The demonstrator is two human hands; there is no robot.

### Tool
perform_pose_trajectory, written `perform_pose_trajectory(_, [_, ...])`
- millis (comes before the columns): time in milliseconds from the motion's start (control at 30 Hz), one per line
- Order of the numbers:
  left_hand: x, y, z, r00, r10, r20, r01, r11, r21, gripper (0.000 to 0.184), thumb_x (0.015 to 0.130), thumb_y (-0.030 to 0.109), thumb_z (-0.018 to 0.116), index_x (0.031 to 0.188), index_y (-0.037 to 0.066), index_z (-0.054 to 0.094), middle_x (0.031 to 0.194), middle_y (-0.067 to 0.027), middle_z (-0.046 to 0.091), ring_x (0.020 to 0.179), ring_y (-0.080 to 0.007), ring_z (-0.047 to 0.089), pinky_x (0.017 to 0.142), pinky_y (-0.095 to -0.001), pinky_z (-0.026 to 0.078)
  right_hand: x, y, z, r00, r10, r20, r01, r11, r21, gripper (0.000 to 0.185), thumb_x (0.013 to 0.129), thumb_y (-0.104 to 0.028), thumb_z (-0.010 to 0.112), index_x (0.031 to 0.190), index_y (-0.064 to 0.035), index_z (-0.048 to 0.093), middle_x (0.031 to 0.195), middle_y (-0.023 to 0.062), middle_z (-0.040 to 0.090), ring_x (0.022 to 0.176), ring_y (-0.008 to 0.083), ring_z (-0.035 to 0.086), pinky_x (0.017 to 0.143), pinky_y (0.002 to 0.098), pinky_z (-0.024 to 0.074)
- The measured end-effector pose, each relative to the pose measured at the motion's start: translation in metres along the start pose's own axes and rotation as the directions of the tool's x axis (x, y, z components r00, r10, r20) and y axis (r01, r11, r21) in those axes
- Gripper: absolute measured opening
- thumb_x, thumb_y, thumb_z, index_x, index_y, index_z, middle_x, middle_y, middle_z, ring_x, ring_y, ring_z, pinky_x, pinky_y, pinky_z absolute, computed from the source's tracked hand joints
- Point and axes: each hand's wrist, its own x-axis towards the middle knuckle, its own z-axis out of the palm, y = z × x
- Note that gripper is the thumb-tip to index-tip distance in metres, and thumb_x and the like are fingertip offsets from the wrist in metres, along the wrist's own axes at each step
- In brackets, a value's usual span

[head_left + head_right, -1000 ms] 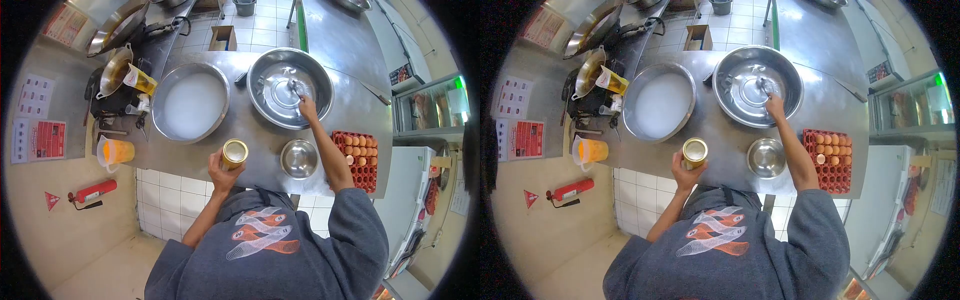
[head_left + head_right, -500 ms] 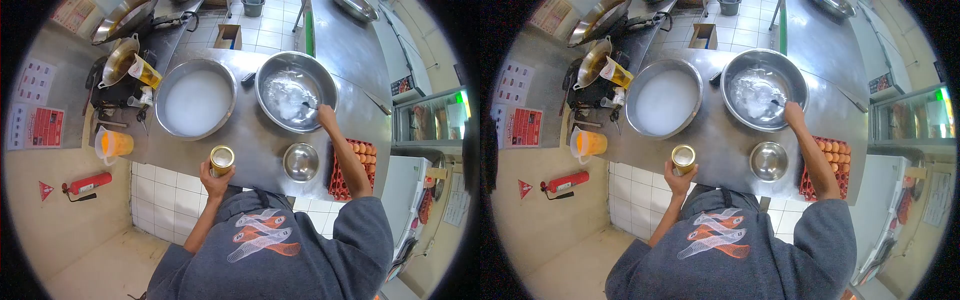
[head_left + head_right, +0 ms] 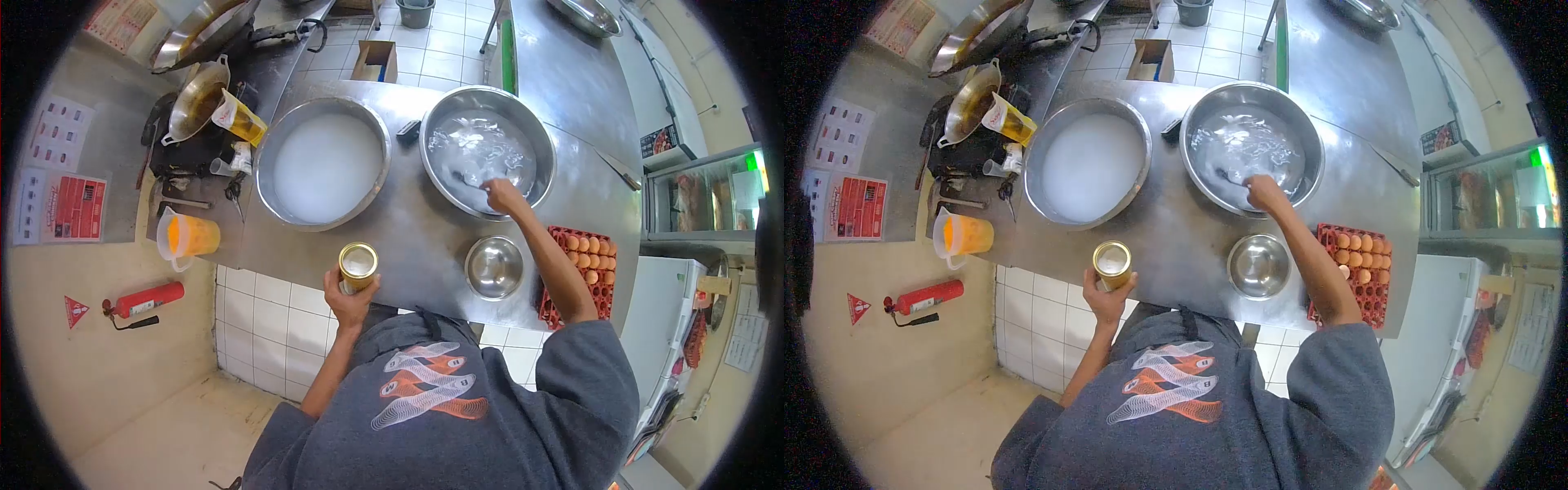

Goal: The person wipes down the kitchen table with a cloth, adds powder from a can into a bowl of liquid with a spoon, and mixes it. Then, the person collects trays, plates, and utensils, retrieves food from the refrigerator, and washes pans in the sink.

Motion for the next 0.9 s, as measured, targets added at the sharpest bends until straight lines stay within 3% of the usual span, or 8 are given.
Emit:
perform_pose_trajectory(100, [0.002,-0.001,0.003,1.0,0.005,0.0,-0.005,1.0,-0.025,0.056,0.06,0.025,0.089,0.1,-0.002,0.061,0.093,-0.0107,0.057,0.088,-0.0251,0.058,0.076,-0.0376,0.047,-0.032,0.015,-0.012,0.994,0.085,0.07,-0.07,0.977,-0.199,0.021,0.073,-0.005,0.054,0.087,0.0026,0.068,0.087,0.0298,0.064,0.082,0.0427,0.065,0.075,0.0483,0.0526])
perform_pose_trajectory(233, [0.002,-0.006,0.008,0.999,0.046,0.0,-0.046,0.999,-0.008,0.057,0.059,0.024,0.088,0.104,0.002,0.06,0.09,-0.01,0.054,0.083,-0.0271,0.055,0.071,-0.0397,0.045,-0.029,0.052,-0.013,0.946,0.246,-0.211,-0.297,0.919,-0.26,0.015,0.076,-0.005,0.054,0.079,0.0041,0.066,0.079,0.0292,0.064,0.075,0.0445,0.065,0.069,0.0505,0.0533])
perform_pose_trajectory(333, [0.004,0.002,0.008,0.998,0.068,0.001,-0.068,0.998,-0.005,0.057,0.059,0.024,0.088,0.103,0.002,0.06,0.089,-0.0098,0.054,0.082,-0.0271,0.055,0.071,-0.0398,0.045,-0.002,0.049,-0.02,0.88,0.311,-0.36,-0.396,0.897,-0.194,0.015,0.076,-0.005,0.054,0.078,0.0041,0.065,0.082,0.0282,0.065,0.079,0.0432,0.065,0.072,0.0494,0.0533])
perform_pose_trajectory(433, [0.004,0.008,0.006,0.998,0.066,-0.001,-0.066,0.998,-0.01,0.057,0.059,0.025,0.088,0.103,0.002,0.06,0.089,-0.0097,0.053,0.082,-0.0267,0.055,0.071,-0.0395,0.045,0.03,0.051,-0.008,0.876,0.134,-0.464,-0.22,0.966,-0.136,0.017,0.074,-0.005,0.054,0.083,0.0021,0.067,0.085,0.026,0.066,0.084,0.042,0.065,0.078,0.0471,0.0524])
perform_pose_trajectory(633, [0.003,0.002,0.003,0.998,0.057,-0.007,-0.058,0.998,-0.013,0.058,0.06,0.026,0.088,0.105,0.002,0.06,0.091,-0.0095,0.053,0.084,-0.0262,0.055,0.072,-0.0389,0.045,0.034,0.007,0.001,0.99,0.002,-0.143,0.01,0.997,0.08,0.032,0.072,-0.002,0.051,0.097,-0.0049,0.071,0.086,0.0258,0.065,0.085,0.0404,0.064,0.08,0.047,0.05])
perform_pose_trajectory(733, [0.004,0.002,0.002,0.999,0.053,0.004,-0.053,0.999,-0.012,0.058,0.06,0.026,0.088,0.105,0.002,0.06,0.091,-0.0095,0.054,0.084,-0.0262,0.055,0.073,-0.0387,0.045,0.002,0.011,-0.011,0.999,-0.034,0.03,0.033,0.999,0.041,0.027,0.073,-0.002,0.051,0.091,-0.0045,0.071,0.087,0.024,0.066,0.085,0.041,0.064,0.081,0.0473,0.0506])
perform_pose_trajectory(833, [0.006,0.0,0.004,0.999,0.043,-0.001,-0.043,0.999,-0.02,0.057,0.06,0.025,0.088,0.104,0.002,0.06,0.092,-0.0095,0.054,0.085,-0.0262,0.055,0.074,-0.0386,0.045,-0.02,0.033,-0.024,0.978,0.203,0.051,-0.181,0.942,-0.283,0.022,0.075,-0.002,0.051,0.087,-0.0011,0.07,0.086,0.0254,0.066,0.086,0.0416,0.065,0.079,0.0477,0.0519])
perform_pose_trajectory(900, [0.007,0.004,0.004,0.999,0.039,-0.006,-0.039,0.998,-0.044,0.057,0.06,0.025,0.088,0.104,0.002,0.06,0.092,-0.0096,0.054,0.085,-0.0263,0.055,0.075,-0.0386,0.045,-0.023,0.038,-0.039,0.956,0.268,-0.115,-0.29,0.921,-0.262,0.018,0.076,-0.003,0.052,0.083,0.0011,0.068,0.086,0.0268,0.065,0.084,0.0424,0.065,0.077,0.048,0.0527])
